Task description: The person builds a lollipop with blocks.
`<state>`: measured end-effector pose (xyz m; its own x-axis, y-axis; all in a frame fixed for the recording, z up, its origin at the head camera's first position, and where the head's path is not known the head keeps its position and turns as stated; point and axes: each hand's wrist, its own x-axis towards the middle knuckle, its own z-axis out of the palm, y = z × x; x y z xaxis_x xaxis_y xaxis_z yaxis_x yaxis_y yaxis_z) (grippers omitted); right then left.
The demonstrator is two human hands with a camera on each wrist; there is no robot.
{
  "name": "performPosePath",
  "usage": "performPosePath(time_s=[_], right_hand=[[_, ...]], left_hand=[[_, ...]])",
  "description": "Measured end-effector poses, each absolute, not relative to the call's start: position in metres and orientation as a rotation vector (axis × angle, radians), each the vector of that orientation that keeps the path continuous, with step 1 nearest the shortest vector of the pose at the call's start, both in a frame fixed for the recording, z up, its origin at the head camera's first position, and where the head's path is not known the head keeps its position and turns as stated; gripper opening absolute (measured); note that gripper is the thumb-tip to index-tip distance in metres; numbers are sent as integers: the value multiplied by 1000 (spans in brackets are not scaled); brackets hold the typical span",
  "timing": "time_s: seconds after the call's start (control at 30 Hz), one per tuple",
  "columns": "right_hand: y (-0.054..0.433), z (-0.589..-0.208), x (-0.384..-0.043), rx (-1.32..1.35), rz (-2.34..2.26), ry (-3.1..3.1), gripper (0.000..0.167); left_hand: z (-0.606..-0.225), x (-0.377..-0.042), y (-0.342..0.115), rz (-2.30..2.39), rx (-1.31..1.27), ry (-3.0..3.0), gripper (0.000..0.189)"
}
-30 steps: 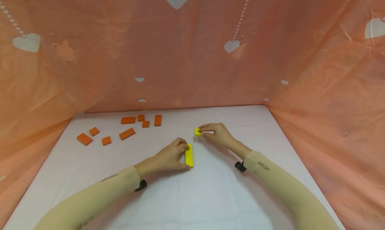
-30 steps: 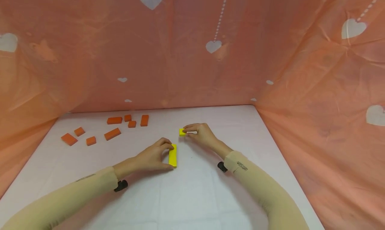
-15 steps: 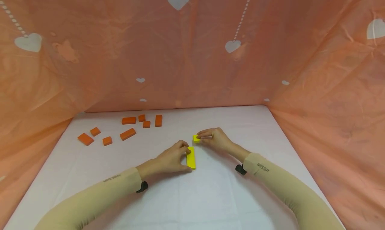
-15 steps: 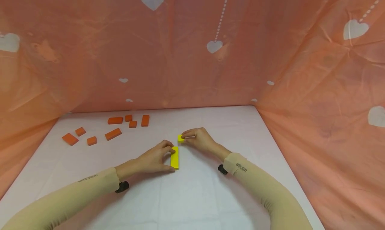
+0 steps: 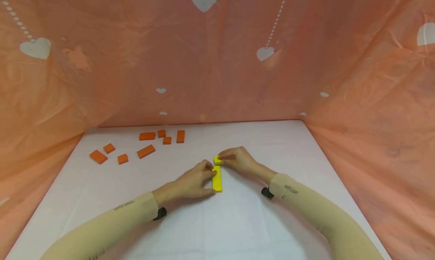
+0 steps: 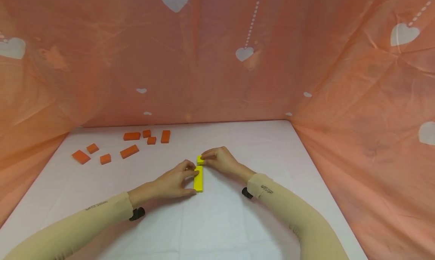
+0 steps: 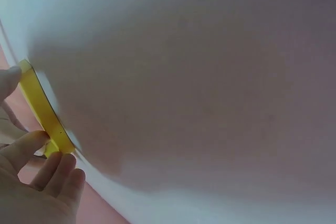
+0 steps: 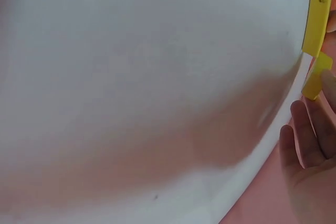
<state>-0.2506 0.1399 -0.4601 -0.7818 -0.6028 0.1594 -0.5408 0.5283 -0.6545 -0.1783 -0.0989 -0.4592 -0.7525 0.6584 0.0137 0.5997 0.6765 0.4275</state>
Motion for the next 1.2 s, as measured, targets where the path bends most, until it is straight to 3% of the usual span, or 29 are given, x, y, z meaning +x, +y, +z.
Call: performPosePath(time_s=[1.2], right_hand=[[131,-465,-251,-1130,-960,2687,22]], left_hand=[[-460,-176,-98,569,1047,2816,58]])
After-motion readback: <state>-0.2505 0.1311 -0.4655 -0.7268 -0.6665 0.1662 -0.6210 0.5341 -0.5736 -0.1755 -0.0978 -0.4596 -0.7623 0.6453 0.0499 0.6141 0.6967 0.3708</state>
